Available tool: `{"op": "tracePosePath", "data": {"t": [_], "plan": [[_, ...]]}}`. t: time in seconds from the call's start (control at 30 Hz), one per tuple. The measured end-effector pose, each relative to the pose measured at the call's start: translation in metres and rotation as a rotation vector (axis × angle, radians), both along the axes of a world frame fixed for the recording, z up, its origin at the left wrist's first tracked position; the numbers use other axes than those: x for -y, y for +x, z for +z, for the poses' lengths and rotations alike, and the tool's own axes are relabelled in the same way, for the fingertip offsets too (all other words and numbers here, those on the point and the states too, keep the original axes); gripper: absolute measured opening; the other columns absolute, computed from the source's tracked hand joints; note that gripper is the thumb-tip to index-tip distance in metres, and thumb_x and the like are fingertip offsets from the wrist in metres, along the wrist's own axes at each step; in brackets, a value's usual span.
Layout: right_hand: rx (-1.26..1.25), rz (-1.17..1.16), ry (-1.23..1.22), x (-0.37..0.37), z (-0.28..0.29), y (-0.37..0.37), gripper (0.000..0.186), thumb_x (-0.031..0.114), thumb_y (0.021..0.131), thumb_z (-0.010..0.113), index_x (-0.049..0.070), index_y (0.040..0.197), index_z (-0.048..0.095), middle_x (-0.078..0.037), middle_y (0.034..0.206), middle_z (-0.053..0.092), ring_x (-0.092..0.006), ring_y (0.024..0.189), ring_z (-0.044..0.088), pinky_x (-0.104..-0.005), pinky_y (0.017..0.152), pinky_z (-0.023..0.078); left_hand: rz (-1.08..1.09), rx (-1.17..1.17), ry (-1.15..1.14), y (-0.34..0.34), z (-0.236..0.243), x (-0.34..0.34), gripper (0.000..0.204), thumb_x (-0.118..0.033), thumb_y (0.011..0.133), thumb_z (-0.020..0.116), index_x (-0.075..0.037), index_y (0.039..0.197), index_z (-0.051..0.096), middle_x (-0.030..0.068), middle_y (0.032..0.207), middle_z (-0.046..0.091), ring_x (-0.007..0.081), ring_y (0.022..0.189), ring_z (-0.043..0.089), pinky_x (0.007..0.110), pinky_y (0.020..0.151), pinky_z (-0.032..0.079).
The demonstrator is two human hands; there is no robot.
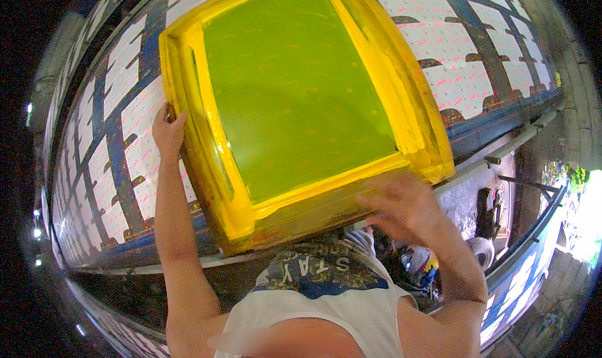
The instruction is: The person repeatedly places a yellow screen-printing frame over printed sheets on a conveyor, pulls a squeegee across the green ink to transfer the print, then lifts and repositions the frame to the next sheet. The process continues along the moving line of sheets.
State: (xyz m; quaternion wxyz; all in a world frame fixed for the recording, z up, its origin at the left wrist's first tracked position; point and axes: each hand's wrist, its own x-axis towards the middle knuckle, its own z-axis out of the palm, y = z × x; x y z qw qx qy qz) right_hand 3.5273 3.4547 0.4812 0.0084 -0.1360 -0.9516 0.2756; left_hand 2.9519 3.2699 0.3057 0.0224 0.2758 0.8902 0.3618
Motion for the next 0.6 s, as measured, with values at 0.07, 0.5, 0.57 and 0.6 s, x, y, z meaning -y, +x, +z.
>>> {"op": "tracePosePath", "data": {"t": [0.07, 0.5, 0.57, 0.6], "plan": [[0.043, 0.133, 0.070, 0.032, 0.000, -0.019, 0.042, 0.021, 0.092, 0.080, 0.013, 0.133, 0.076, -0.014, 0.126, 0.075, -0.0352, 0.121, 0.072, -0.0493, 0.107, 0.057, -0.012, -0.064, -0.011, -0.012, -0.008, -0.006, 0.076, -0.026, 0.085, 0.088, 0.004, 0.151, 0.065, 0.0266, 0.144, 0.072, 0.0379, 0.130, 0.072, 0.045, 0.113, 0.056], [0.164, 0.108, 0.241, 0.076, -0.032, -0.069, 0.045, 0.009, 0.086, 0.073, 0.009, 0.131, 0.078, -0.014, 0.123, 0.077, -0.0344, 0.111, 0.075, -0.0485, 0.100, 0.059, -0.021, 0.050, 0.185, -0.010, -0.026, -0.014, 0.073, -0.012, 0.091, 0.081, 0.010, 0.157, 0.058, 0.0231, 0.143, 0.075, 0.0279, 0.128, 0.074, 0.037, 0.113, 0.055], [0.155, 0.100, 0.229, 0.074, -0.034, -0.067, 0.044, 0.009, 0.087, 0.073, 0.009, 0.131, 0.078, -0.014, 0.123, 0.077, -0.0346, 0.112, 0.075, -0.0488, 0.099, 0.060, -0.031, 0.049, 0.163, -0.008, -0.022, -0.013, 0.074, -0.012, 0.091, 0.082, 0.010, 0.157, 0.058, 0.0230, 0.144, 0.074, 0.0282, 0.129, 0.074, 0.037, 0.113, 0.055], [0.160, 0.100, 0.217, 0.074, -0.034, -0.066, 0.044, 0.009, 0.087, 0.073, 0.009, 0.130, 0.079, -0.014, 0.124, 0.077, -0.0347, 0.112, 0.076, -0.0490, 0.099, 0.060, -0.034, 0.056, 0.163, -0.007, -0.020, -0.013, 0.074, -0.012, 0.091, 0.082, 0.011, 0.157, 0.058, 0.0235, 0.144, 0.074, 0.0288, 0.129, 0.074, 0.037, 0.114, 0.055]]}}
